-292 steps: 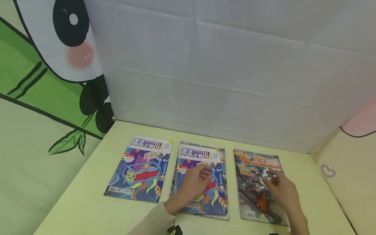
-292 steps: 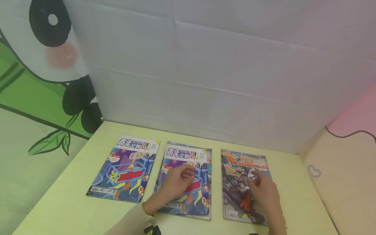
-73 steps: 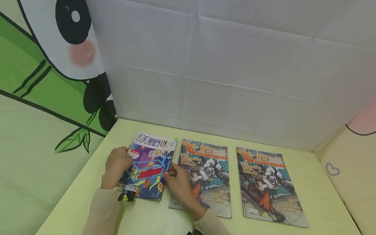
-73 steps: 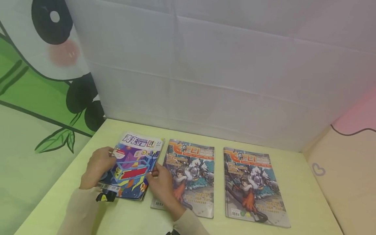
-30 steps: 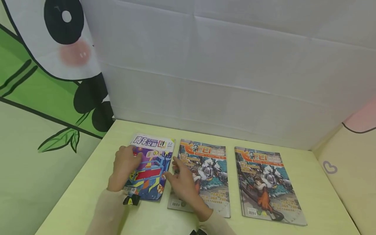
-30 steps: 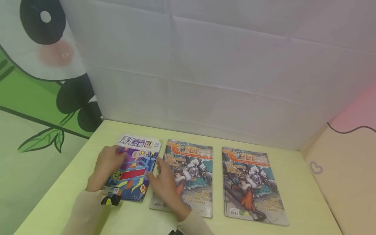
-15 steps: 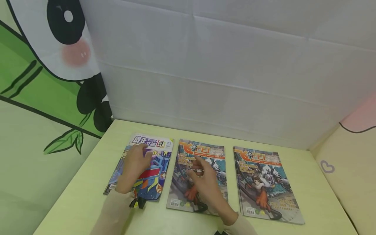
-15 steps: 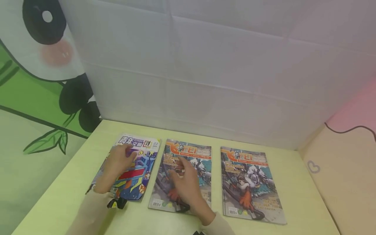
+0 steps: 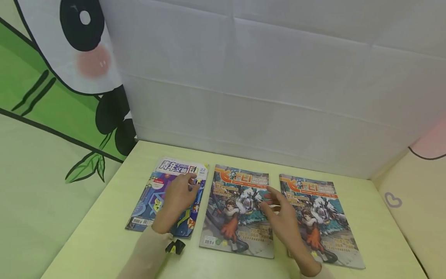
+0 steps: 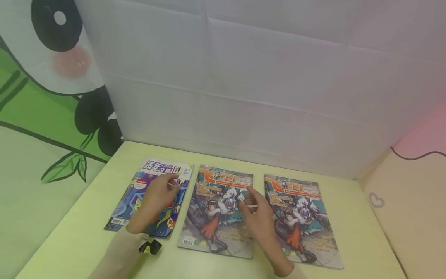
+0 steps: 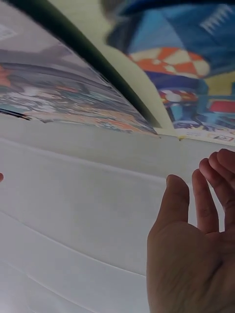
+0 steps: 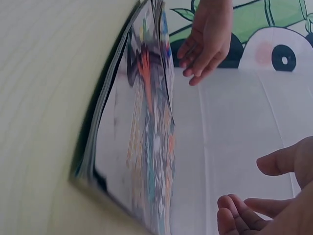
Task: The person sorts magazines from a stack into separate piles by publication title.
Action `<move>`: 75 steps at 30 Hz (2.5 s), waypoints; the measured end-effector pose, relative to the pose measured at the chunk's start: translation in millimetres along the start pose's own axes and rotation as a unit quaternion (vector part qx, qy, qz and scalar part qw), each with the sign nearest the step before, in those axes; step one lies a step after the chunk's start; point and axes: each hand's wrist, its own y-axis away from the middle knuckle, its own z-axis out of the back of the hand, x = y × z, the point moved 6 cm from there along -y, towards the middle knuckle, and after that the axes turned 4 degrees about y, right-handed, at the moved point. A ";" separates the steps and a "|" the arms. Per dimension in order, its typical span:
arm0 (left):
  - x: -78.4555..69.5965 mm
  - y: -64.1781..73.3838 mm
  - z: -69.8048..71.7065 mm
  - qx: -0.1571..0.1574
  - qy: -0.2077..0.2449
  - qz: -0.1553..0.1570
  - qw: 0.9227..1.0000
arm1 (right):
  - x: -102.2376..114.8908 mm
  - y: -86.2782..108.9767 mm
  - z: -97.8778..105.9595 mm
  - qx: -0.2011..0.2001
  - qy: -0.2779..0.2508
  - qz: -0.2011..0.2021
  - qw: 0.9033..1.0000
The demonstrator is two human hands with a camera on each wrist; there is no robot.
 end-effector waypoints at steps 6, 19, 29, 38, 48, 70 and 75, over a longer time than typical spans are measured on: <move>-6.3 1.5 -17.4 0.020 0.025 -0.018 0.999 | -19.5 3.5 21.6 -0.013 0.005 -0.048 0.999; -12.1 5.3 -34.7 0.047 0.038 -0.023 0.998 | -46.0 4.9 19.6 0.024 0.021 -0.092 0.995; -7.1 9.8 -43.5 0.101 0.021 0.012 0.995 | -59.7 6.4 5.2 0.104 0.053 -0.119 0.986; -8.3 10.3 -47.0 0.124 0.025 -0.001 0.992 | -59.7 8.2 -0.7 0.098 0.049 -0.114 0.987; -9.2 11.6 -50.4 0.151 0.025 0.012 0.988 | -58.9 7.5 0.4 0.093 0.017 -0.138 0.986; -21.0 16.6 -59.1 0.159 0.092 0.002 0.983 | -66.5 2.0 13.3 0.107 0.022 -0.148 0.983; -18.4 17.1 -59.9 0.157 0.091 0.002 0.983 | -66.3 1.3 12.7 0.114 0.000 -0.141 0.984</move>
